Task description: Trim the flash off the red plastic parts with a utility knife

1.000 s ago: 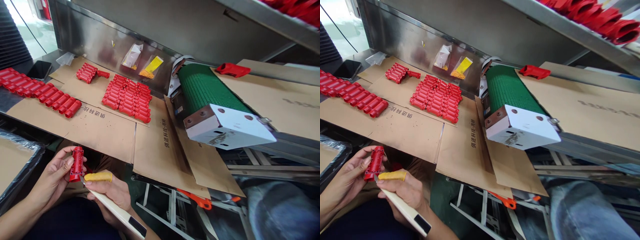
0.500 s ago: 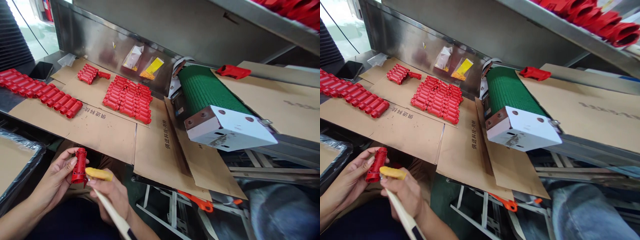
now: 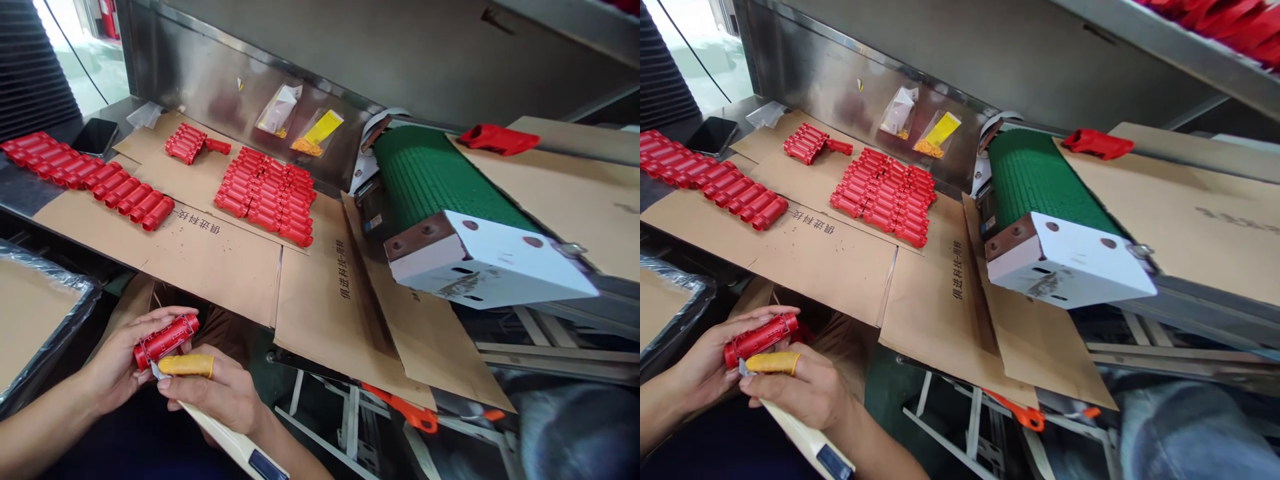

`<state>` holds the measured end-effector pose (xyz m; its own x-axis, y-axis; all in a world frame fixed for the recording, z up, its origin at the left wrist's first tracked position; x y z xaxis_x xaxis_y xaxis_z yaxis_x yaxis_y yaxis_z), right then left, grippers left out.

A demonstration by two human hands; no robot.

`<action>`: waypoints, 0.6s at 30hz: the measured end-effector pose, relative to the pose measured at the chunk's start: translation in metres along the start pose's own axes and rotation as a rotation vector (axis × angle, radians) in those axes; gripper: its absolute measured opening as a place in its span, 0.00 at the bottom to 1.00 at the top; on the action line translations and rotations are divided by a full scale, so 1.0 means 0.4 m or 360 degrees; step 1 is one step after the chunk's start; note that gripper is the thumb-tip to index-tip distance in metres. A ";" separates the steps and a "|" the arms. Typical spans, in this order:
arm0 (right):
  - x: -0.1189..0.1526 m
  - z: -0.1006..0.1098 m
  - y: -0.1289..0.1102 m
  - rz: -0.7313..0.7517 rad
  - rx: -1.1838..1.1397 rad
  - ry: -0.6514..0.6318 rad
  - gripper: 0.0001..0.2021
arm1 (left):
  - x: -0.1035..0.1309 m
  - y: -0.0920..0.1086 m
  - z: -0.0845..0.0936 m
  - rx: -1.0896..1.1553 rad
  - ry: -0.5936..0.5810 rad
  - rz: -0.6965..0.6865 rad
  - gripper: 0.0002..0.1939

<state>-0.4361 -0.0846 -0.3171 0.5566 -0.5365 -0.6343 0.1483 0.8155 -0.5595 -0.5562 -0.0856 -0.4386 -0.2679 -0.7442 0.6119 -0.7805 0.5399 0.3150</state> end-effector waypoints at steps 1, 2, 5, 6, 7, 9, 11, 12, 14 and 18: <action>-0.003 -0.002 0.000 -0.0012 0.0001 -0.0025 0.08 | 0.000 0.002 0.001 -0.0014 0.0023 -0.0007 0.22; -0.005 -0.002 -0.002 -0.0013 0.0006 -0.0037 0.08 | 0.001 0.004 0.002 -0.0030 0.0049 -0.0017 0.22; -0.007 0.000 -0.004 -0.0020 0.0007 -0.0036 0.08 | 0.003 0.012 0.000 -0.0050 0.0087 -0.0052 0.22; -0.006 -0.001 -0.002 -0.0026 -0.0002 -0.0032 0.08 | 0.003 0.014 -0.001 -0.0049 0.0088 -0.0068 0.22; -0.004 -0.003 0.001 -0.0036 -0.0004 -0.0027 0.08 | 0.004 0.016 -0.002 -0.0048 0.0089 -0.0085 0.21; 0.000 -0.004 0.007 -0.0046 0.0001 -0.0008 0.10 | 0.006 0.017 -0.002 -0.0053 0.0094 -0.0118 0.20; 0.002 -0.006 0.010 -0.0039 -0.0008 -0.0004 0.11 | 0.007 0.019 -0.001 -0.0074 0.0105 -0.0152 0.20; 0.000 -0.010 0.011 -0.0034 0.0002 -0.0037 0.11 | 0.007 0.020 -0.001 -0.0088 0.0110 -0.0169 0.20; -0.007 -0.024 0.007 -0.0012 0.0074 -0.0181 0.07 | 0.005 0.021 0.000 -0.0112 0.0121 -0.0184 0.19; -0.025 -0.029 -0.013 0.0031 0.0216 -0.0418 0.06 | -0.002 0.011 -0.001 -0.0076 0.0099 -0.0132 0.18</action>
<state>-0.4519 -0.0861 -0.3142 0.7503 -0.4600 -0.4747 0.2333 0.8562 -0.4609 -0.5594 -0.0825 -0.4375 -0.1667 -0.7619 0.6259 -0.7703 0.4969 0.3997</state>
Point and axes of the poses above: each hand's wrist, its own x-axis away from the middle knuckle, its own z-axis out of the back of the hand, y = z × x, the point moved 9 cm from there along -x, towards the middle knuckle, and after that the axes turned 15 degrees about x, right-handed, at the moved point
